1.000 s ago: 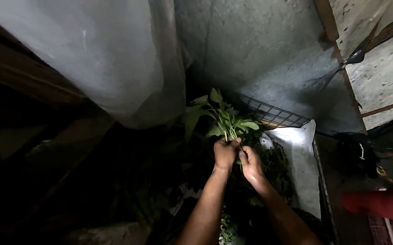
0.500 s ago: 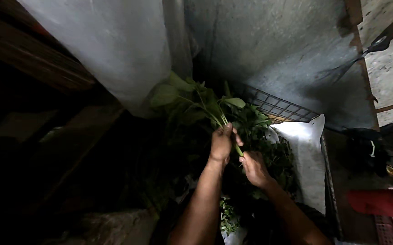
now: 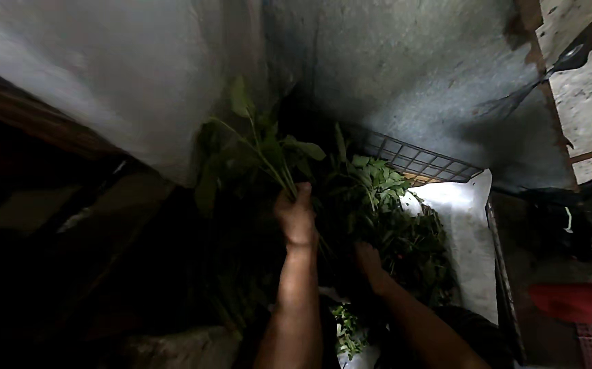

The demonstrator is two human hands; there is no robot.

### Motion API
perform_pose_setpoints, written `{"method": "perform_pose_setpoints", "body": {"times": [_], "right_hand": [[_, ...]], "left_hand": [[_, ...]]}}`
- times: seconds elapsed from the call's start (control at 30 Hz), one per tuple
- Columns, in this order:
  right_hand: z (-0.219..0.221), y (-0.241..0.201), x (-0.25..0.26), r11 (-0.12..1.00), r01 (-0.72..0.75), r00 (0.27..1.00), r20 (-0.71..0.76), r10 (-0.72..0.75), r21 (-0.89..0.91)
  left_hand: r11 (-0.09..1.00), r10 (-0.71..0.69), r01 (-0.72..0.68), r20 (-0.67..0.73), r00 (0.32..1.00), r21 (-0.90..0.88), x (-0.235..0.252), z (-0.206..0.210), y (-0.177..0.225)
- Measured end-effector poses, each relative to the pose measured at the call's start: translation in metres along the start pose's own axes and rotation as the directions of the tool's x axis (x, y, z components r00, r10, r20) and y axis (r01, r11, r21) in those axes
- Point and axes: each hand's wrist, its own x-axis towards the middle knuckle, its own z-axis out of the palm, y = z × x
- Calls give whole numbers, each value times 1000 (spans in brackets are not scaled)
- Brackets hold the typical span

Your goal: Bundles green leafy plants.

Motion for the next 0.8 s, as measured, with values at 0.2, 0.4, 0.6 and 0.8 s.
{"method": "perform_pose_setpoints", "body": {"times": [0.2,0.4,0.6,0.8], "right_hand": [[-8,14,-12,693,413,863,-497,-91,591],[-34,-12,-37,455,693,651,-756,-64,559],[-25,15,-41,561,330,882,-459,103,759],[-36,81,-6,665,-154,766,-337,547,731]], "left_hand": [[995,-31,29,19,999,94,0,3,-9],[930,-249,160,248,936,330,-15,30,-27],[983,-124,94,190,974,157,-21,34,-23],[997,-65,67,69,995,-27,-15,26,-14]]}}
